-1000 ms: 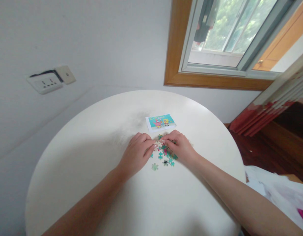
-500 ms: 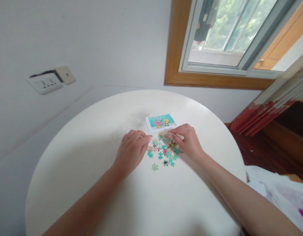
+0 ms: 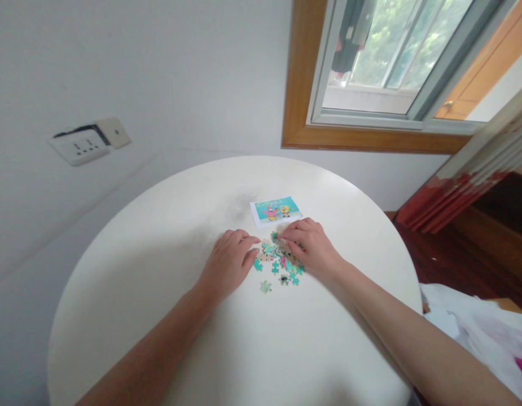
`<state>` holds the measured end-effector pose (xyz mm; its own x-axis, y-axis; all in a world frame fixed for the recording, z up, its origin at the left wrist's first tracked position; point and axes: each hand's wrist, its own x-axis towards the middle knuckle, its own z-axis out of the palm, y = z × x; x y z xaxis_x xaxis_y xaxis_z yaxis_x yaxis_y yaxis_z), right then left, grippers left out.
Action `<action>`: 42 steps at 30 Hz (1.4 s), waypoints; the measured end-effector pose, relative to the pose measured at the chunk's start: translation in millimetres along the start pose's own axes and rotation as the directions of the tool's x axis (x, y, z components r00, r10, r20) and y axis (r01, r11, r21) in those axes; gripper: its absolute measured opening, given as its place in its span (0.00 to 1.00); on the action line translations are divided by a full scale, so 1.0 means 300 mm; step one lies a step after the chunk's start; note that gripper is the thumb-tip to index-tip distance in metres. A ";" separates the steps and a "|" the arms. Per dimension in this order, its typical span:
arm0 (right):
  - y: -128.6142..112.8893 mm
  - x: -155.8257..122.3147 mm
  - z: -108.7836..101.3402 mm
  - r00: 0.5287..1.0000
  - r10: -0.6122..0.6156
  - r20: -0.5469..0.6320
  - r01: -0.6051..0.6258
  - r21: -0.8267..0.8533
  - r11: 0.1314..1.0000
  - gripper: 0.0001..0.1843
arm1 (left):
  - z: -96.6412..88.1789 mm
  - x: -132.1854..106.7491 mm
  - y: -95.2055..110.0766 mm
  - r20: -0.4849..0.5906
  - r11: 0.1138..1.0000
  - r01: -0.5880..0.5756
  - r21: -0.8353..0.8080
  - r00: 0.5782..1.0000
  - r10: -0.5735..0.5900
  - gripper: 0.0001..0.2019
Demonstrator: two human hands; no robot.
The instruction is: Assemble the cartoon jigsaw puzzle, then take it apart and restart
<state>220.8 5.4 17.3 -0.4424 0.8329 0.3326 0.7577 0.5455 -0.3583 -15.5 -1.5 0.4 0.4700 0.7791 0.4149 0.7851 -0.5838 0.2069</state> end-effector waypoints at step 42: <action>-0.024 0.025 0.019 0.996 -0.087 -0.022 0.090 0.206 0.974 0.04 | 0.015 0.038 0.079 -0.021 0.965 -0.060 -0.255 0.998 0.057 0.12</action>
<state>209.3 8.2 17.6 -0.4959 0.7799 0.3818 0.5998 0.6256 -0.4989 10.2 -5.3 5.9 0.5052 0.7399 0.4443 0.6265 -0.6685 0.4009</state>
